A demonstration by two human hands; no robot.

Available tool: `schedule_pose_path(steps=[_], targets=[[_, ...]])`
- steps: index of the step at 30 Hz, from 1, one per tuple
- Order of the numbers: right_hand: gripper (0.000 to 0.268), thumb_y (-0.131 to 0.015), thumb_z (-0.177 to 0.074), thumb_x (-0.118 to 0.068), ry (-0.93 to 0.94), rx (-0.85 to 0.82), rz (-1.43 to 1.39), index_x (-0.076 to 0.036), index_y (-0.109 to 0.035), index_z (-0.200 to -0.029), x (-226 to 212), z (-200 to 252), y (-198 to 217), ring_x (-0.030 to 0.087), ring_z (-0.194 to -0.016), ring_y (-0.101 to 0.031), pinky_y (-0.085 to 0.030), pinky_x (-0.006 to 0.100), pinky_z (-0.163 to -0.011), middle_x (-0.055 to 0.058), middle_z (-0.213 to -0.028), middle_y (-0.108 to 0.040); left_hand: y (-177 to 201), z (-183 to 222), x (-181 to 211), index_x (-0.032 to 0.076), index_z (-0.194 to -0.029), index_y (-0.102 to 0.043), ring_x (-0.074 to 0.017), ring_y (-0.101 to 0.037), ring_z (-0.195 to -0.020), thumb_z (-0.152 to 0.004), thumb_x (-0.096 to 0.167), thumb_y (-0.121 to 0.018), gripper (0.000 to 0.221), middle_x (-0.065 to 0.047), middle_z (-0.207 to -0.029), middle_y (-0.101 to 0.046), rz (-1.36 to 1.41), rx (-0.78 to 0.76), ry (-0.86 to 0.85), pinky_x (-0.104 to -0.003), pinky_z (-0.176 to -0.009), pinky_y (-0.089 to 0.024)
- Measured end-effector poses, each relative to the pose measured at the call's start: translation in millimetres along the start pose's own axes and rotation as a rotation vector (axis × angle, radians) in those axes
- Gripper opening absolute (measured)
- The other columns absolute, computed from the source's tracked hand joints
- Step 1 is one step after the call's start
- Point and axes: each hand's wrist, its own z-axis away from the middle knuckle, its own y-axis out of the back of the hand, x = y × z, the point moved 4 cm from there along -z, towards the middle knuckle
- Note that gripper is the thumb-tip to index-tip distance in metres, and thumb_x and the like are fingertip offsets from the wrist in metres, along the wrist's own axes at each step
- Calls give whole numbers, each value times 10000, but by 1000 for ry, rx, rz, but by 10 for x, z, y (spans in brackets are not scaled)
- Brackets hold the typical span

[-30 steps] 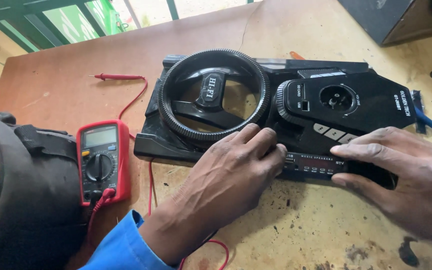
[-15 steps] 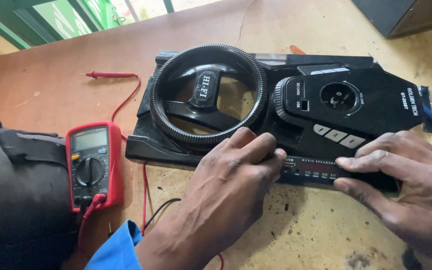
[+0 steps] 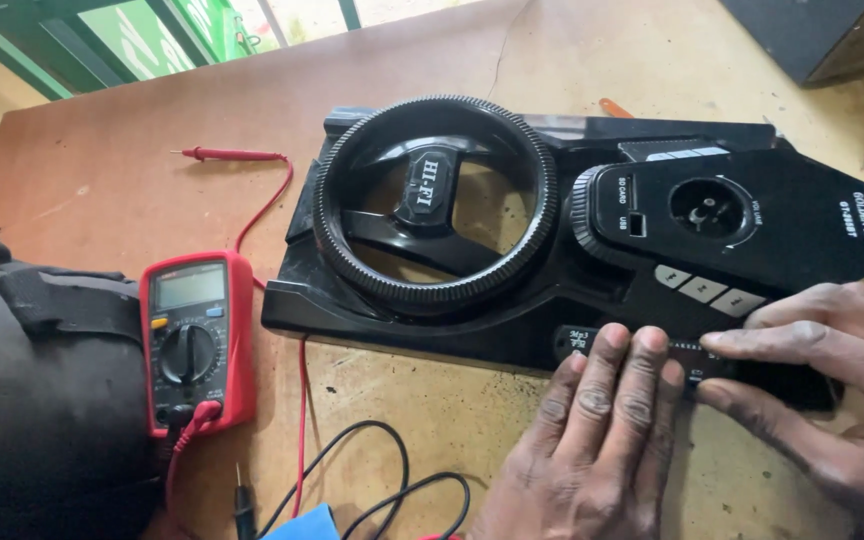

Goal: Disassembling a speaker faceplate and internal components using a screwdriver and pry tool.

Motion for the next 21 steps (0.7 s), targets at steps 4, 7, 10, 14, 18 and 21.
schedule_pose_path(steps=[4, 7, 10, 14, 18, 21], targets=[[397, -817, -709, -309, -3, -77, 51, -200, -787, -1090, 89, 51, -28, 135, -888, -649, -473, 306, -892, -3, -983, -714, -4, 29, 4, -26, -1511, -563, -390, -514, -1512, -1129, 94, -338, 459, -215, -1591, -545, 100, 8, 48, -443, -1275, -352], [411, -773, -732, -356, -53, -113, 120, -225, -790, -1121, 127, 82, -56, 153, -929, -626, -455, 323, -903, -21, -1032, -710, -22, 33, 13, -41, -1504, -556, -403, -534, -1500, -1131, 120, -372, 446, -226, -1577, -565, 108, 38, 84, -453, -1263, -376], [359, -783, -738, -324, -3, -57, 62, -195, -780, -1073, 117, 87, -50, 138, -902, -620, -424, 320, -948, -13, -997, -710, -4, 30, 4, -7, -1497, -576, -380, -560, -1492, -1128, 144, -368, 449, -200, -1566, -592, 44, 48, 64, -445, -1263, -378], [423, -784, -714, -367, -35, -88, 102, -206, -774, -1105, 180, 112, -55, 144, -932, -645, -458, 330, -951, -1, -1040, -706, 43, 5, -29, 5, -1488, -593, -359, -594, -1472, -1158, 147, -403, 406, -189, -1556, -606, 48, 28, 46, -418, -1231, -436], [421, -839, -676, -304, -84, -48, 40, -151, -762, -1060, 95, 88, -2, 147, -918, -618, -500, 286, -880, 48, -1059, -662, 64, -41, -64, 58, -1429, -645, -299, -665, -1404, -1153, 197, -418, 384, -129, -1490, -671, -62, 92, 24, -365, -1196, -452], [382, -843, -694, -315, -27, -12, 1, -158, -776, -1036, 69, 48, 0, 141, -904, -631, -497, 290, -890, 30, -998, -685, 55, -58, -70, 75, -1427, -634, -296, -649, -1394, -1135, 154, -319, 437, -131, -1485, -654, -153, 55, -20, -368, -1176, -463]])
